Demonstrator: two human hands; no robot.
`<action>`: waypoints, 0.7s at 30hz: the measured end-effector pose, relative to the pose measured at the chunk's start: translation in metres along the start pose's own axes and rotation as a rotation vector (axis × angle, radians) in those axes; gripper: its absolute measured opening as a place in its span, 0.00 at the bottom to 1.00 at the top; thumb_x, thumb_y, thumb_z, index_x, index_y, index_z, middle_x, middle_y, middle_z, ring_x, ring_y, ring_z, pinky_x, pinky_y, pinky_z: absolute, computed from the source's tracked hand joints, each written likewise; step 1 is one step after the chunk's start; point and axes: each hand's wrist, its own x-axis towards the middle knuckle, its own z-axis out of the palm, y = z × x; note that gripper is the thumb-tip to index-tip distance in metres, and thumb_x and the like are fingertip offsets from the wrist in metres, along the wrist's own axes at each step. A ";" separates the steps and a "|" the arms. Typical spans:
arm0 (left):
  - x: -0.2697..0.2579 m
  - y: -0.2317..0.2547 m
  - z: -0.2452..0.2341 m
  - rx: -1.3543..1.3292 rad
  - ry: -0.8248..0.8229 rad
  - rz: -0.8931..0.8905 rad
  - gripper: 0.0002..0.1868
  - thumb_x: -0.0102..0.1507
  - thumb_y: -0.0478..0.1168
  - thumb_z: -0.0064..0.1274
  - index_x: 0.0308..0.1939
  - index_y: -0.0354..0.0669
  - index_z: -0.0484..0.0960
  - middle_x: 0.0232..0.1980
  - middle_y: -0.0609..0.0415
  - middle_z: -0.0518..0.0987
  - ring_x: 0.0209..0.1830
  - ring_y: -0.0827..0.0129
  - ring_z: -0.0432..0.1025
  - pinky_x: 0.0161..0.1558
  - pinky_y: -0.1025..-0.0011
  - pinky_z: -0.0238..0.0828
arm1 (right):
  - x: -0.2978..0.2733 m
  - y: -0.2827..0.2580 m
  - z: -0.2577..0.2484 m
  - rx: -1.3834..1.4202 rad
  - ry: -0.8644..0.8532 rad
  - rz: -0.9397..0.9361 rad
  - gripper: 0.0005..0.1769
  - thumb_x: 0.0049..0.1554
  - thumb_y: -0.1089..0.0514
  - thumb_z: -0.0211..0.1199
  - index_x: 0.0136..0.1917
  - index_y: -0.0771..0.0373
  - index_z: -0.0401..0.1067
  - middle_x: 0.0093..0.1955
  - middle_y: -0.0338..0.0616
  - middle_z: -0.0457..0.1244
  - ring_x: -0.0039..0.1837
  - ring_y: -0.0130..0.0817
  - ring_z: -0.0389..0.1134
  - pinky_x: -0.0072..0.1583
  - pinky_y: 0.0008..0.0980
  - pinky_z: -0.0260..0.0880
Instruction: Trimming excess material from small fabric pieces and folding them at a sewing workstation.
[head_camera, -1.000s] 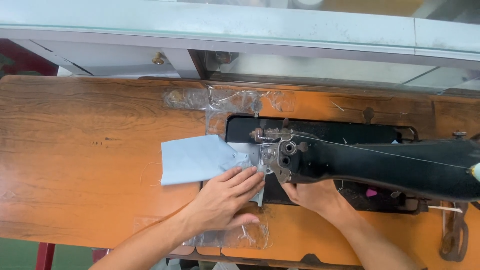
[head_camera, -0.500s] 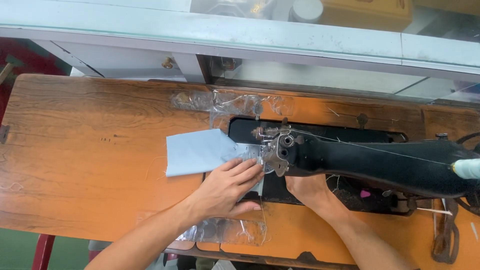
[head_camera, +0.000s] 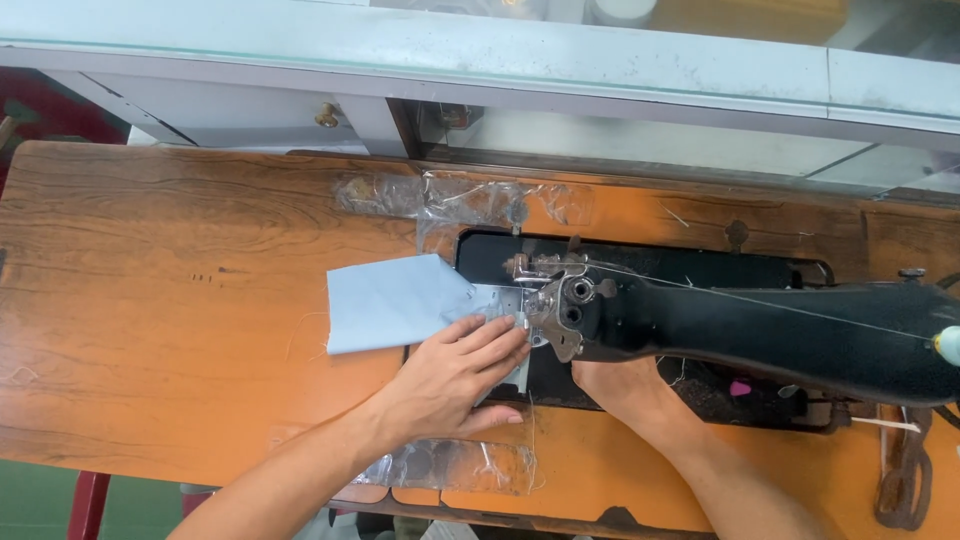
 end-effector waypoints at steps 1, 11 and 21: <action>0.000 0.000 0.000 -0.001 0.000 -0.001 0.35 0.68 0.66 0.44 0.58 0.36 0.80 0.63 0.43 0.76 0.68 0.55 0.69 0.68 0.57 0.61 | 0.000 -0.001 0.001 -0.007 0.012 -0.006 0.16 0.65 0.53 0.42 0.65 0.37 0.53 0.41 0.23 0.64 0.27 0.31 0.56 0.29 0.31 0.51; 0.001 0.000 -0.001 0.003 -0.016 -0.007 0.34 0.69 0.65 0.45 0.58 0.36 0.80 0.63 0.43 0.76 0.69 0.55 0.68 0.68 0.57 0.60 | -0.009 -0.013 -0.007 -0.076 0.136 -0.066 0.10 0.65 0.54 0.43 0.60 0.42 0.58 0.38 0.27 0.62 0.28 0.33 0.57 0.30 0.32 0.53; 0.002 0.001 -0.001 0.006 -0.032 -0.015 0.35 0.68 0.65 0.45 0.58 0.36 0.81 0.63 0.43 0.76 0.69 0.55 0.68 0.69 0.56 0.60 | 0.014 -0.084 -0.131 -0.139 0.258 -0.122 0.06 0.65 0.55 0.45 0.54 0.46 0.62 0.35 0.31 0.59 0.29 0.36 0.58 0.32 0.34 0.55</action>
